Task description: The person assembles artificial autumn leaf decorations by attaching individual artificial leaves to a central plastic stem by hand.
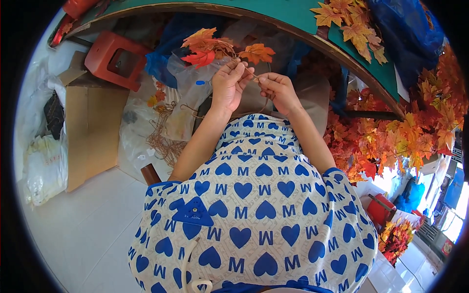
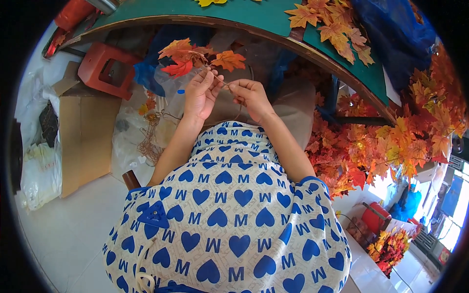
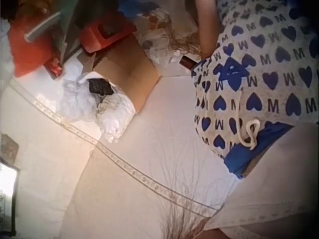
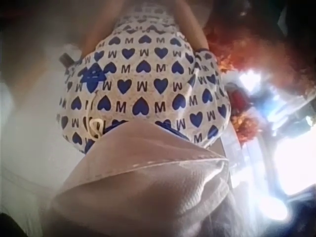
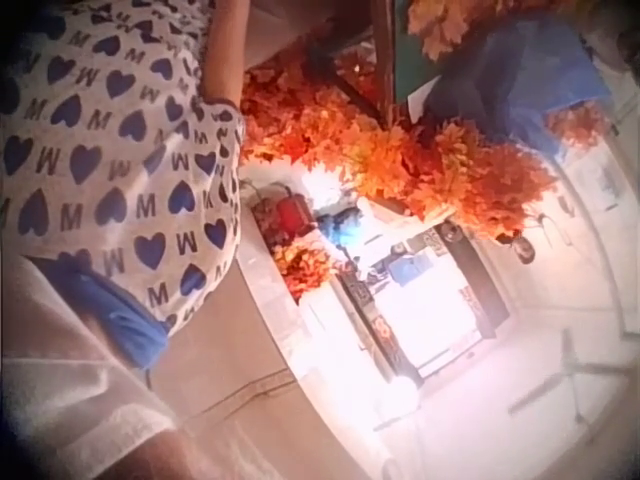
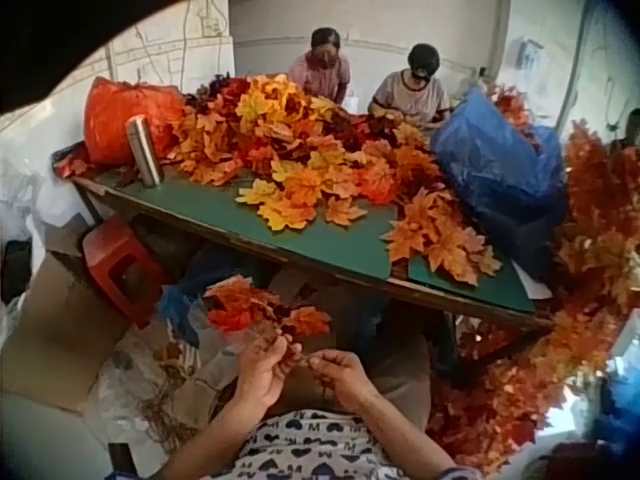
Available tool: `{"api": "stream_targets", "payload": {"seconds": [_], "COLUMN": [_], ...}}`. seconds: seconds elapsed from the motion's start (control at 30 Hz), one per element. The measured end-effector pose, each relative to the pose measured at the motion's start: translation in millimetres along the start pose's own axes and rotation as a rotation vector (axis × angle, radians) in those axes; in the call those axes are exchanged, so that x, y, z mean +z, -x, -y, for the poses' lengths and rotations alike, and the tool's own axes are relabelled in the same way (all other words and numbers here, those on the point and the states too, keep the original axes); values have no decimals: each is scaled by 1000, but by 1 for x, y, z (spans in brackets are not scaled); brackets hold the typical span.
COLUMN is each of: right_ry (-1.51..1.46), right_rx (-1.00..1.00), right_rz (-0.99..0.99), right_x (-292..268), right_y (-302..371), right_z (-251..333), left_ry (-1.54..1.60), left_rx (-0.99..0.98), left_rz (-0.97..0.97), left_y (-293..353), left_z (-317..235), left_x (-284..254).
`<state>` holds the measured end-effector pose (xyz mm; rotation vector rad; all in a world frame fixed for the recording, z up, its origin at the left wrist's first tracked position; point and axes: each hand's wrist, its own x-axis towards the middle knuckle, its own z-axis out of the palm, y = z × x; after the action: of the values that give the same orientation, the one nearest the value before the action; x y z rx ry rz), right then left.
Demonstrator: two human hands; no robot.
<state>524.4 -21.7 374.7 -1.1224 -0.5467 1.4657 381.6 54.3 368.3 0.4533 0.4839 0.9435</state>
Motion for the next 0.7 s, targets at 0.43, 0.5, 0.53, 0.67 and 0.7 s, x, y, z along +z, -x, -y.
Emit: {"api": "stream_targets", "payload": {"seconds": [0.43, 0.5, 0.53, 0.67, 0.7], "right_ry": [-625, -709, -735, -255, -242], "right_rx": [318, 437, 499, 249, 247], "right_rz": [421, 477, 503, 307, 310], "right_x": [-12, -9, -6, 5, 9], "right_y": [7, 8, 9, 21, 23], "right_z": [-2, 0, 2, 25, 31], "left_ry": [-378, -446, -435, -353, -290], "left_rx": [-118, -60, -43, 12, -10], "left_rz": [462, 582, 575, 548, 524], "left_y": [6, 4, 7, 8, 10], "left_z": [5, 1, -3, -9, -10], "left_x": [-11, -12, -12, -3, 0]}}
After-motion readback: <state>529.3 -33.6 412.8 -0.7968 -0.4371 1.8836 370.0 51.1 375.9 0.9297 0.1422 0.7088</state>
